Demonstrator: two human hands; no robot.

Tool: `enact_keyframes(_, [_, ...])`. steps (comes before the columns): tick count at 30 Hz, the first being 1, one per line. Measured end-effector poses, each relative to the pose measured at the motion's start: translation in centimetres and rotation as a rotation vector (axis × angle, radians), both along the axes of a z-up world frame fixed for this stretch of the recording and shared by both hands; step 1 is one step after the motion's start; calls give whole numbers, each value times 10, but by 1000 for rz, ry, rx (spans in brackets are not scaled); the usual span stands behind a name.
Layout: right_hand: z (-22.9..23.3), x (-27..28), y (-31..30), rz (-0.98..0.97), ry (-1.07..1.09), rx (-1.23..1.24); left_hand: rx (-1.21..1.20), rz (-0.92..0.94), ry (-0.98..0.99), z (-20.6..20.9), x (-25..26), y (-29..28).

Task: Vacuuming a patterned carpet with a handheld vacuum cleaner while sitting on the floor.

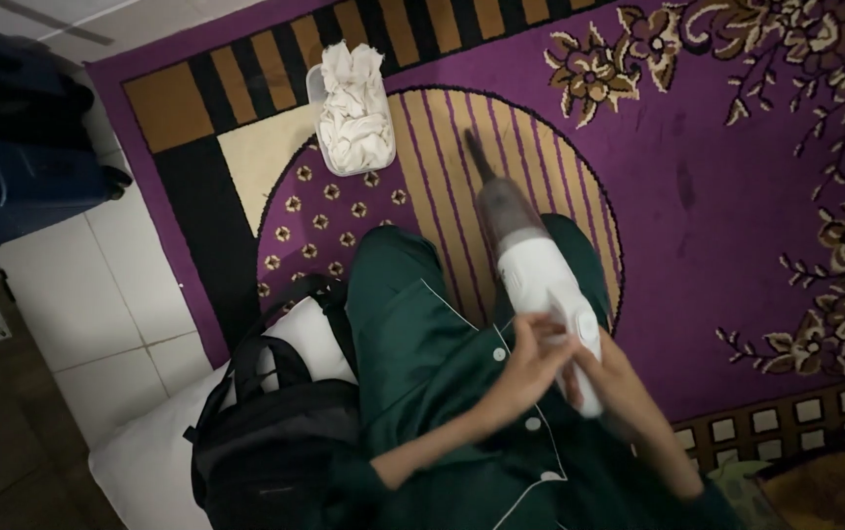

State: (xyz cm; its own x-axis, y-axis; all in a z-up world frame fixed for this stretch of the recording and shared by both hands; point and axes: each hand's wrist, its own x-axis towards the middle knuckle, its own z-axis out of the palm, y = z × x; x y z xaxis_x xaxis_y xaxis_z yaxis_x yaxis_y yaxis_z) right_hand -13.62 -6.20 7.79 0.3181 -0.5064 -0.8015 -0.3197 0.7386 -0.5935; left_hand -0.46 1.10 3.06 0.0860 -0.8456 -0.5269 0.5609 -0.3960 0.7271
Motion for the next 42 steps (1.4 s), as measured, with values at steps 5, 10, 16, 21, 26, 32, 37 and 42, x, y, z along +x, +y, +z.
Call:
enact_keyframes(5, [-32,-8,21,135,-35,-40,-40,8,224,-15,-15,6])
enact_keyframes(10, [-119,28,-26,116,-138,-359,67,151,117,-41,21,-55])
enact_keyframes(16, [-58,36,-81,48,-177,-188,47,189,45,-34,9,-69])
enact_keyframes(21, [-22,-54,-81,236,-6,-94,-70,9,139,-31,-25,-33])
enact_keyframes(26, [8,-112,-90,504,417,34,-180,-321,300,-22,-48,-9])
enact_keyframes(32, [-101,-91,-61,318,-106,-341,-115,-239,122,-32,-27,-28])
enact_keyframes(37, [-100,42,-70,277,-162,-566,-61,86,41,-62,19,-30])
enact_keyframes(42, [-64,57,-76,20,-336,-79,-156,262,106,-45,76,-19])
